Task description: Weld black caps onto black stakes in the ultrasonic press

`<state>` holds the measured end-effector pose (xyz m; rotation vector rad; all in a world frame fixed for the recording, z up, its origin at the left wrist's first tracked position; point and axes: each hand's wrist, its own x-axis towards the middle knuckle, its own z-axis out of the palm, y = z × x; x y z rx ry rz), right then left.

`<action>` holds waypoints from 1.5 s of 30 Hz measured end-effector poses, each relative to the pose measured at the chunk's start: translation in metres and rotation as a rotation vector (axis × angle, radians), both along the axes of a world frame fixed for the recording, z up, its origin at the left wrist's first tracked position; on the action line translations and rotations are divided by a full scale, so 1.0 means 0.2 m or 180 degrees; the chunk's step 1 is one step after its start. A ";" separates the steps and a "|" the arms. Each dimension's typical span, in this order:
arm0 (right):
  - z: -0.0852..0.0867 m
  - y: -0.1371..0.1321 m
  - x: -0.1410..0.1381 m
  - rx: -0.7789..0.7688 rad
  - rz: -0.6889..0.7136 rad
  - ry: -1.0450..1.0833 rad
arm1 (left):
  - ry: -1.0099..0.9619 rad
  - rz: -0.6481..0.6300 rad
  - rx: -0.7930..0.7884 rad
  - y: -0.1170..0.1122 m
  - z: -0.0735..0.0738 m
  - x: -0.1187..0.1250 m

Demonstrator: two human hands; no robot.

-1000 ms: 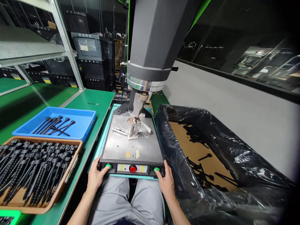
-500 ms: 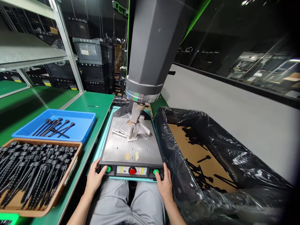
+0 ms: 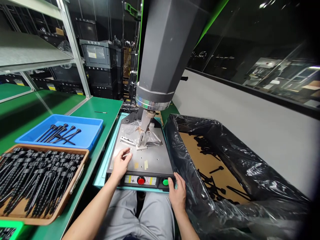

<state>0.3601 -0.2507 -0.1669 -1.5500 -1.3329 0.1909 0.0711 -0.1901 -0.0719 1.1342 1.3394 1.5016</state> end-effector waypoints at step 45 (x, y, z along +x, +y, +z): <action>0.74 0.68 -0.63 0.0294 0.1134 0.1143 | -0.1665 -0.0425 -0.0099 0.27 0.36 0.22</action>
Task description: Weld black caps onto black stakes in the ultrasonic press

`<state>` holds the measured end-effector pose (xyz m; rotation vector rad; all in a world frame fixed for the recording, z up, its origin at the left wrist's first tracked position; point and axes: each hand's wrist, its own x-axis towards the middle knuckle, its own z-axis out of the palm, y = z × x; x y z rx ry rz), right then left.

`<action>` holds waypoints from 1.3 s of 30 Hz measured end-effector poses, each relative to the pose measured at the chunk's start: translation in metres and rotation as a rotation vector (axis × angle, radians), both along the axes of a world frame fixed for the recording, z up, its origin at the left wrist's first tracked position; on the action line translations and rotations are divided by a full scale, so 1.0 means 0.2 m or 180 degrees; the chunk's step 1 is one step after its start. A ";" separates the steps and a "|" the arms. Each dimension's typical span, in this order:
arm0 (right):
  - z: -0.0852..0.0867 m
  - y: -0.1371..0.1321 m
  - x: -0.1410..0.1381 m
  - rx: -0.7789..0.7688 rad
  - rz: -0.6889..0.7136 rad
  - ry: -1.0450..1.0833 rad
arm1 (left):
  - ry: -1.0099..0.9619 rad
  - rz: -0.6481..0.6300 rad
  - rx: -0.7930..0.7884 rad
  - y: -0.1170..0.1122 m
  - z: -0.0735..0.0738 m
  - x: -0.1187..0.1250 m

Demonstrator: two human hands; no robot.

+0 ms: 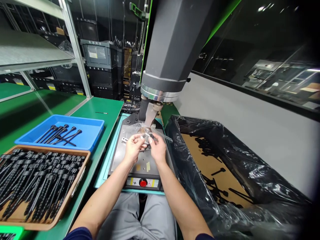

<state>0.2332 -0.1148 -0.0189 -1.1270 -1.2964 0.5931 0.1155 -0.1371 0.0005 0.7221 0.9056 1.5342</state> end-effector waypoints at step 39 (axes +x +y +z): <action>-0.10 -0.55 -0.01 -0.0879 0.1436 0.1311 | 0.1483 -0.0753 0.0100 -0.59 -0.13 -0.06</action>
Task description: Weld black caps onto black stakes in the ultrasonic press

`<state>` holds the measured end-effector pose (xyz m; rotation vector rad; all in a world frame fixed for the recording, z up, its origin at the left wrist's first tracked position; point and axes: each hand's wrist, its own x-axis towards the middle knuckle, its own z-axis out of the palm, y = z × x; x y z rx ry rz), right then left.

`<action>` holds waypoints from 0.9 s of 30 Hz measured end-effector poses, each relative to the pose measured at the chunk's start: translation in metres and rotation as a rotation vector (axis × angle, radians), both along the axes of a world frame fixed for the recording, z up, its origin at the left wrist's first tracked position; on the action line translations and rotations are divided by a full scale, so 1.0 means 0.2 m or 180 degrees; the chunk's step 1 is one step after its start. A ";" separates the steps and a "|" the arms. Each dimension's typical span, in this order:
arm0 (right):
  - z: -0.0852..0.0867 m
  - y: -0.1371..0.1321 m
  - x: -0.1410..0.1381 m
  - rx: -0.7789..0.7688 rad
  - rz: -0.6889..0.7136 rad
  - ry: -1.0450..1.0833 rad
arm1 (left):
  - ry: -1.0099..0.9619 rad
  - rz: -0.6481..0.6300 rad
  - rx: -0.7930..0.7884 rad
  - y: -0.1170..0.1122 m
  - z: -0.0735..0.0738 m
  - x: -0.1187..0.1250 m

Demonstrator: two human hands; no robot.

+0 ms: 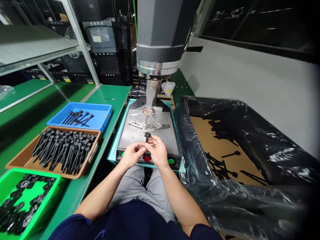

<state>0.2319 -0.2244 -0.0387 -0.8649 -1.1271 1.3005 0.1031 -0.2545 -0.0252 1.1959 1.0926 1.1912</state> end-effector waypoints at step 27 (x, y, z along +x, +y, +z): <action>-0.19 -0.04 0.04 -0.0490 0.0480 -0.0590 | 0.4415 0.2132 -0.1884 -0.49 0.08 -1.53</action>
